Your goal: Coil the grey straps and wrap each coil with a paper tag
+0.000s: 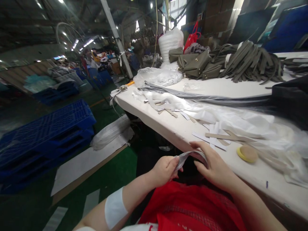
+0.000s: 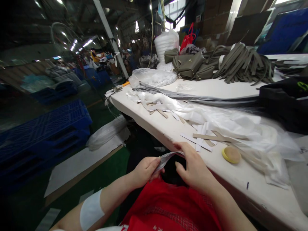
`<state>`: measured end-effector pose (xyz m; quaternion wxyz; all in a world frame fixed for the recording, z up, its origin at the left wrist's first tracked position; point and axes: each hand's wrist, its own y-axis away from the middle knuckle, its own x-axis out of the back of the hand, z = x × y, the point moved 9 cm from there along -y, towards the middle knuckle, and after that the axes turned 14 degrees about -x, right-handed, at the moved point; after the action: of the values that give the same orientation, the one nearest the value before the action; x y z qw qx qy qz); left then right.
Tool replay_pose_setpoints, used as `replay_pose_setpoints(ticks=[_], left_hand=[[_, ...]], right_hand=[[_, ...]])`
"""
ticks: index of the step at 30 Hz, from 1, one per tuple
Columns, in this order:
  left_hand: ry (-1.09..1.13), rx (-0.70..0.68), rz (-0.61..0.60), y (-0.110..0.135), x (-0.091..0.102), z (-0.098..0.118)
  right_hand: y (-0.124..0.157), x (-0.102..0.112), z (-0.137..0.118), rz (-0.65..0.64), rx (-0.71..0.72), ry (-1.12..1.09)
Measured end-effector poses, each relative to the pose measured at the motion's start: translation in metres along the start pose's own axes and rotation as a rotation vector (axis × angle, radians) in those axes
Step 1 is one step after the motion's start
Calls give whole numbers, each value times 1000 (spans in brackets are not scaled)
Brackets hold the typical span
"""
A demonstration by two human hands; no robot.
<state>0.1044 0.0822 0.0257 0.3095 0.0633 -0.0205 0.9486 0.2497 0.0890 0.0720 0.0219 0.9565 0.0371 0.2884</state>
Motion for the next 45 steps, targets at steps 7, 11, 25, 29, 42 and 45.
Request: replay_pose_setpoints(ticks=[7, 11, 25, 29, 42, 45], left_hand=[[836, -24, 87, 5, -6, 48], [228, -441, 410, 3, 55, 64], [339, 158, 51, 3, -2, 2], [732, 135, 40, -3, -5, 27], [-587, -326, -13, -9, 25, 19], [-274, -95, -160, -6, 14, 1]], right_hand=[[22, -90, -2, -399, -36, -183], [56, -121, -19, -752, -70, -429], [10, -34, 4, 40, 146, 242], [10, -80, 15, -215, 2, 16], [11, -18, 9, -361, -165, -121], [-6, -3, 23, -237, -53, 269]])
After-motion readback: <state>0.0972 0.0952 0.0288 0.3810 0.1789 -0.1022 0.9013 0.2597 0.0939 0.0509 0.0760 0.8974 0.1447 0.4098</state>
